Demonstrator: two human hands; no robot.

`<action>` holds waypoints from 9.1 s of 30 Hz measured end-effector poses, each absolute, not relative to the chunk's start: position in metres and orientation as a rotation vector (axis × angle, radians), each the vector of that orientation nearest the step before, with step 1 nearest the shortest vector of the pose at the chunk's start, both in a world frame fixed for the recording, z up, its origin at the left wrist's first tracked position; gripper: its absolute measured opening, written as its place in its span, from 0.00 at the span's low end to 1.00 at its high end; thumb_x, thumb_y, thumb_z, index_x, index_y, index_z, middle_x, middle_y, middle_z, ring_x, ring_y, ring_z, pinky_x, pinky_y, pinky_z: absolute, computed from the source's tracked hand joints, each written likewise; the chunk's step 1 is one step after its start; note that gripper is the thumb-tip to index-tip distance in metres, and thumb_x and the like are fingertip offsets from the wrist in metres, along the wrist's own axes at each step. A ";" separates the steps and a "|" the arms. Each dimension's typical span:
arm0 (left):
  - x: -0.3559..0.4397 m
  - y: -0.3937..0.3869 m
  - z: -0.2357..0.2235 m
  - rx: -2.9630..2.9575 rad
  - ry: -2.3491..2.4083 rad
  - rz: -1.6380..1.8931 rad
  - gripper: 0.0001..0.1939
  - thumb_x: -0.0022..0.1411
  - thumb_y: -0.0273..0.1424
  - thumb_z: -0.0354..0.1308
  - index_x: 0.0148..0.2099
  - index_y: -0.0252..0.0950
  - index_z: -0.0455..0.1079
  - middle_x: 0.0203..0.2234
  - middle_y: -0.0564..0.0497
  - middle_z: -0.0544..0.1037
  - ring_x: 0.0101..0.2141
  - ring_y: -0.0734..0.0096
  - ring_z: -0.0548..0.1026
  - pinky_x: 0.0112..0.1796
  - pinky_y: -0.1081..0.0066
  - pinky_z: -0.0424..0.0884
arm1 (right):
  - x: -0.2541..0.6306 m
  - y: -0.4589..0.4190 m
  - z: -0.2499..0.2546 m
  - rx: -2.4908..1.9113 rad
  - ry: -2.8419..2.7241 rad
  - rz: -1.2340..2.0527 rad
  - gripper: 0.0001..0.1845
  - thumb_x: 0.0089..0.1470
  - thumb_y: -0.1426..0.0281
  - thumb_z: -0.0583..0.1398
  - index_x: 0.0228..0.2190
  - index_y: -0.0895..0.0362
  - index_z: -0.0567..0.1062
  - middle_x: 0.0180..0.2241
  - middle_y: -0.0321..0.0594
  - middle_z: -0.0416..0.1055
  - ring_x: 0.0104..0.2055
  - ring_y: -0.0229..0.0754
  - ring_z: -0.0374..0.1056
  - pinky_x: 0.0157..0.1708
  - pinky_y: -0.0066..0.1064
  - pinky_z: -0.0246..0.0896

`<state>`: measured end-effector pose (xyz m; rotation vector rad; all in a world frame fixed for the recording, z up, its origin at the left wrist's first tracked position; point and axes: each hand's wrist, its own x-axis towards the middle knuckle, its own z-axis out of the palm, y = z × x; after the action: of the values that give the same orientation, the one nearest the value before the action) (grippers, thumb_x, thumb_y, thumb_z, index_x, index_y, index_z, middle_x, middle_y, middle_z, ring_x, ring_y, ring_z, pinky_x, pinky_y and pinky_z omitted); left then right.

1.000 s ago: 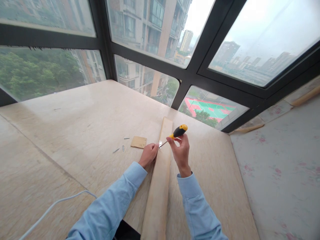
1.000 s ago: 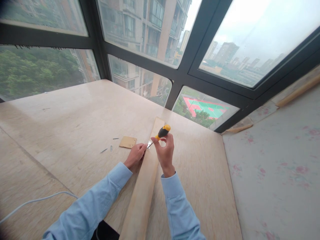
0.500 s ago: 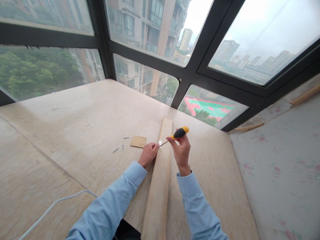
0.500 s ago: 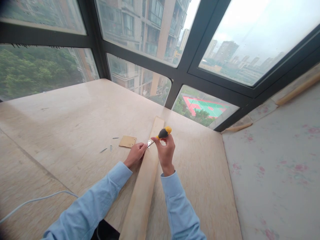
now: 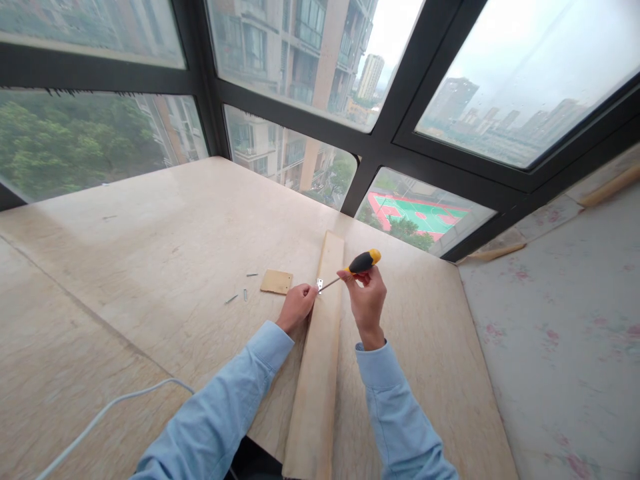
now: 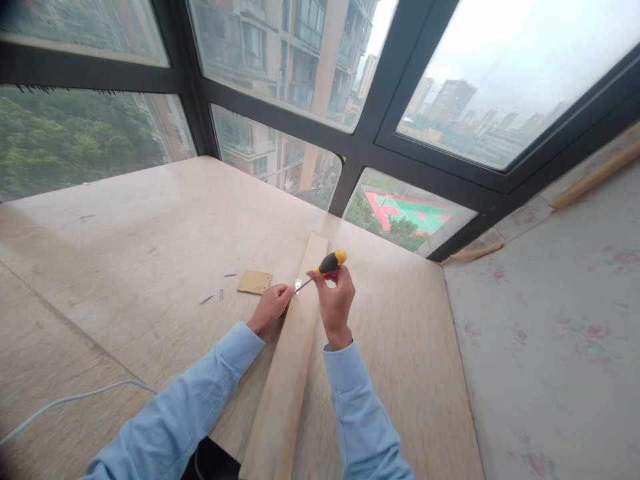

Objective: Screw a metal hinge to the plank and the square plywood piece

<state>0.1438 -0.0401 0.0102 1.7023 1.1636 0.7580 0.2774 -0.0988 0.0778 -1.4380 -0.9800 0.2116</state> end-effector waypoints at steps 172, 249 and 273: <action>0.144 -0.037 0.002 1.543 1.119 0.763 0.17 0.57 0.39 0.47 0.22 0.34 0.64 0.16 0.54 0.65 0.22 0.73 0.64 0.23 0.74 0.57 | 0.283 -0.097 0.038 -1.636 -1.627 0.424 0.07 0.58 0.69 0.55 0.31 0.55 0.72 0.32 0.41 0.71 0.36 0.43 0.67 0.36 0.34 0.62; 0.127 -0.039 0.003 1.383 1.215 1.162 0.22 0.55 0.48 0.57 0.35 0.32 0.71 0.27 0.49 0.76 0.19 0.76 0.71 0.17 0.77 0.62 | 0.259 -0.118 -0.001 -1.450 -1.119 0.491 0.16 0.59 0.56 0.54 0.29 0.55 0.68 0.26 0.36 0.70 0.30 0.40 0.67 0.34 0.31 0.62; 0.066 -0.090 0.043 0.899 0.912 1.003 0.27 0.41 0.35 0.73 0.43 0.28 0.71 0.32 0.43 0.81 0.31 0.68 0.79 0.27 0.76 0.73 | 0.269 -0.121 -0.006 -1.358 -1.156 0.596 0.20 0.57 0.51 0.55 0.29 0.55 0.68 0.27 0.38 0.71 0.31 0.41 0.68 0.34 0.31 0.62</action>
<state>0.0659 -0.0903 0.0435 0.8994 0.9119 1.0031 0.2685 -0.1212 -0.0065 -1.3576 -1.1565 0.5957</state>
